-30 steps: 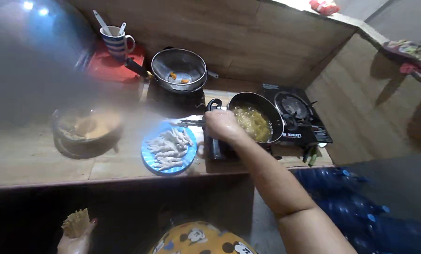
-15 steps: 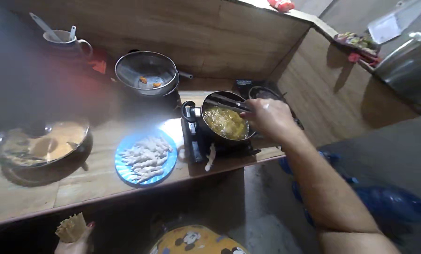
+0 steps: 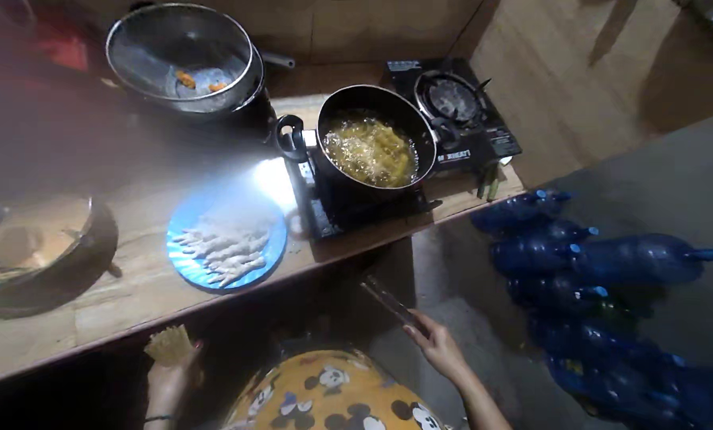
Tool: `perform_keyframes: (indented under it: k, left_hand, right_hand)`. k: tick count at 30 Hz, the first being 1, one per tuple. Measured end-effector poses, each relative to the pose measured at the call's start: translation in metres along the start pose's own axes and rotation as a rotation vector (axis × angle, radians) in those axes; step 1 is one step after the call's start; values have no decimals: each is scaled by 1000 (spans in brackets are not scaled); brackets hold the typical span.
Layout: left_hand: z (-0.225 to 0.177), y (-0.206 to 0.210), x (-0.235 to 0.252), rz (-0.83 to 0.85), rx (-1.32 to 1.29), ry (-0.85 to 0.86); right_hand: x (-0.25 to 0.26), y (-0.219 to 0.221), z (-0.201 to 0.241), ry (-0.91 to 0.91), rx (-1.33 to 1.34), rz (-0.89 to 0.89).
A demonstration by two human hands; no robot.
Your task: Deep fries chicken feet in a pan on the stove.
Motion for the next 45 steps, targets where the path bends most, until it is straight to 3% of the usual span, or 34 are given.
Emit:
perform_keyframes:
  k: [6,10,13,17,22,29,33,36,40,42,45]
  left_hand:
    - [-6,-10,12,62,105,66]
    - [1,-17,13,75,124,82]
    - [15,-24,14,62,122,69]
    - [27,-34,10,13,86,27]
    - [37,-44,8,-17,69,0]
    - [35,-48,12,-37,53,36]
    - [27,-49,16,-22,74,55]
    - [23,-49,25,-12,71,79]
    - [19,-46,39,11,62,99]
    - [16,-44,47,25,77,124]
    - [13,-42,52,45,93,159]
  right_hand:
    - [2,-7,65,-228,-272,-55]
    - [15,1,137,-390,-368,-145]
    - [35,20,198,-353,-524,-160]
    - [64,39,275,-154,-751,-40]
    - [100,64,334,-64,-819,64]
    - [113,63,357,-116,-778,132]
    - [97,35,356,-200,-778,37]
    - [63,-15,345,-360,-782,-194]
    - [32,-115,318,-549,-828,-569]
    - [34,-157,307,-500,-926,-597]
    - [58,-187,290,-352,-1077,-487]
Point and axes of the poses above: each hand's wrist, its own x-axis towards the middle knuckle, its own y-axis out of the palm, z = x × y, the point moved 2 cm from there along x, towards the middle knuckle
